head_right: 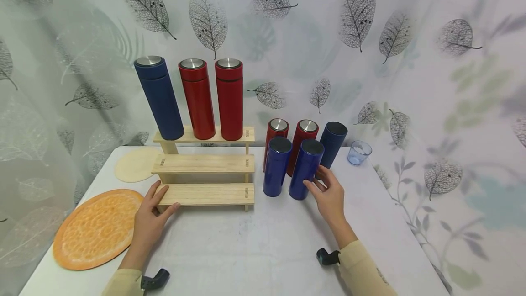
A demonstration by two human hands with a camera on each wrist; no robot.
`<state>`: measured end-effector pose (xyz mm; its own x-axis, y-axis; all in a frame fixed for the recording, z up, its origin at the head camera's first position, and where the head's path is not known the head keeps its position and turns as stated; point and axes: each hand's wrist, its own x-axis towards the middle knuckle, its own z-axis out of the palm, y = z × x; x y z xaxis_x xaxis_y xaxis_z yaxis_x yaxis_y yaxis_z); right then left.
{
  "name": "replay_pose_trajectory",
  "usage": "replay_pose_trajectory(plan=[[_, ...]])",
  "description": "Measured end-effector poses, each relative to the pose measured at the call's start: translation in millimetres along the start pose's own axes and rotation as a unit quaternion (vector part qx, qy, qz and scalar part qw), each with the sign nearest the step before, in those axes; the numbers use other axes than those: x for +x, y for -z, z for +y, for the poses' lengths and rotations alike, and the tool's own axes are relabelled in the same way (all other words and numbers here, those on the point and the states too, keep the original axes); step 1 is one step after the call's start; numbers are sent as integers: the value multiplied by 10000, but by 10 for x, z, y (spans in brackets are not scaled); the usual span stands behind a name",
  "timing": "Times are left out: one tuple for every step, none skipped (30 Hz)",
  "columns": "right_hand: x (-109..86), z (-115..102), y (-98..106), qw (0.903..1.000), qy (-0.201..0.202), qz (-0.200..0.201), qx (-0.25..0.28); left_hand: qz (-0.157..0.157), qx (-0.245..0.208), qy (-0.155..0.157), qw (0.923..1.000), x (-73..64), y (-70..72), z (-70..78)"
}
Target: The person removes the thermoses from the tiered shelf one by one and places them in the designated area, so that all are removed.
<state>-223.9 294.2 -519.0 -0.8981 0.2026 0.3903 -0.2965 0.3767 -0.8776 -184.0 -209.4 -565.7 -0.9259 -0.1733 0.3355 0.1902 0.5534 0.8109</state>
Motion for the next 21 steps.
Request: replay_pose_trajectory(plan=[[0,2,5,10000,22,-9,-51,5,11,6,10000,1,0,1],[0,4,10,9999,43,-16,-96,12,10,19,10000,3,0,1],[1,5,16,9999,58,-15,-125,15,17,27,10000,5,1,0],[1,5,21,9998,80,-19,-156,16,22,35,10000,7,1,-1],[3,6,27,9998,98,-26,-179,14,17,41,10000,8,1,-2],[5,6,32,9997,118,-28,-215,9,17,45,10000,9,2,-3],[6,3,36,9996,129,-26,-249,0,16,50,10000,9,2,-4],[5,3,39,9995,139,-31,-289,-8,15,50,10000,10,3,-5],[5,2,41,9994,154,-40,-311,-21,21,50,10000,9,3,-7],[5,0,42,9992,177,-49,-354,-28,18,54,10000,9,3,-10],[6,-1,43,9990,190,-53,-396,-32,20,54,10000,8,3,-11],[6,1,43,9988,202,-54,-442,-37,28,54,10000,6,3,-13],[6,-2,42,9987,216,-53,-457,-38,37,53,10000,5,4,-14],[8,-1,41,9986,222,-51,-474,-37,35,54,10000,4,4,-14],[10,-5,40,9986,231,-45,-473,-36,38,57,10000,3,5,-14],[12,-7,38,9986,235,-38,-474,-34,44,57,10000,2,5,-12],[16,-3,36,9986,228,-36,-476,-33,47,53,10000,2,6,-10],[21,-2,34,9986,228,-36,-481,-33,47,54,10000,2,6,-8],[25,-3,33,9986,225,-36,-479,-33,46,53,10000,2,6,-5],[29,0,32,9986,218,-36,-489,-33,42,54,10000,2,6,-3],[32,-3,31,9986,215,-41,-479,-35,43,57,10000,2,6,-1]])
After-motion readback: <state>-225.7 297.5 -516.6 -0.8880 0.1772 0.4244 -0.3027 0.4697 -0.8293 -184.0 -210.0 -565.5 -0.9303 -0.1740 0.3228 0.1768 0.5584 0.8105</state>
